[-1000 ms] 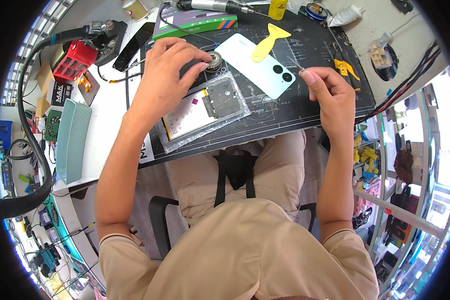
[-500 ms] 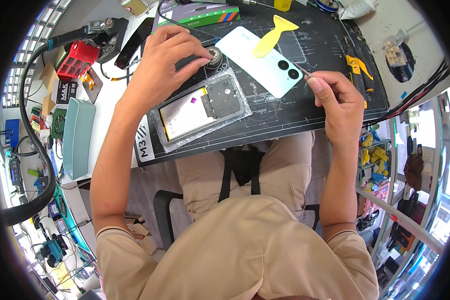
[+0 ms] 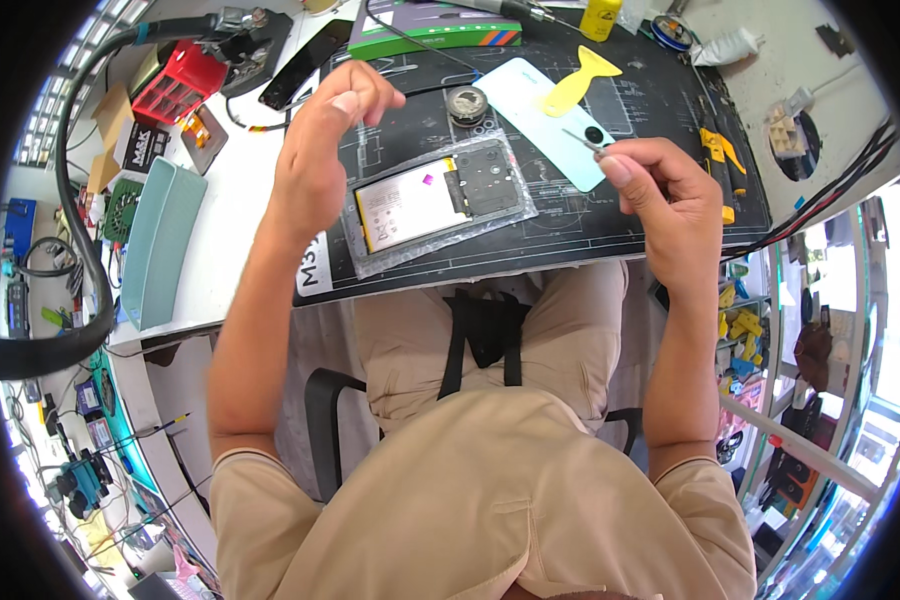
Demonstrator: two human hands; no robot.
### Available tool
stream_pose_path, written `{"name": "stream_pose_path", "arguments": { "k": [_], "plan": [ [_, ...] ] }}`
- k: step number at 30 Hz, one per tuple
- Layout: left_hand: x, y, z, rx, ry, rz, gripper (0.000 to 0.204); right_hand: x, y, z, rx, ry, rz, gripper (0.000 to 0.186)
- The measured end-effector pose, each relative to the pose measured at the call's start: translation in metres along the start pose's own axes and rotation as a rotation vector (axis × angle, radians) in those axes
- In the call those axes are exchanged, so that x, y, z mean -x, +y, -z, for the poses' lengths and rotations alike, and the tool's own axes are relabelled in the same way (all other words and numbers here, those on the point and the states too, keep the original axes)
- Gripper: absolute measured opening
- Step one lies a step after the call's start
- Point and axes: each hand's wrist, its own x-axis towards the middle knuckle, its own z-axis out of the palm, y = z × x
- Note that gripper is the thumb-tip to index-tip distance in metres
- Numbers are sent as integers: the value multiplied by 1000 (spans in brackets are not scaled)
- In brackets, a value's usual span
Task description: The person uses a small screwdriver to remove screws from a disassembled smartphone chassis on a workbench. They repeatedly pick up and place screws, then handle a small circuit board and a light-blue phone back cover.
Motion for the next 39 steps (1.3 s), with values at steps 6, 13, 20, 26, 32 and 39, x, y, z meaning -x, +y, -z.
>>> {"name": "stream_pose_path", "arguments": {
  "k": [6,13,20,26,32,39],
  "plan": [
    [51,35,-21,3,194,-77,10,-1,-34,-46,52,-195,125,15],
    [89,59,-26,254,420,-26,15,-4,-85,-74,465,-193,673,18],
    [103,72,-22,171,450,-161,18,5,-113,-90,591,-191,836,25],
    [108,79,-18,70,494,-188,16,11,-126,-97,694,-165,916,25],
    [104,81,-12,-364,543,-185,10,5,-129,-107,818,-158,1058,26],
    [79,77,-20,-450,389,-133,11,-25,-161,-81,947,-470,919,9]
  ]
}}
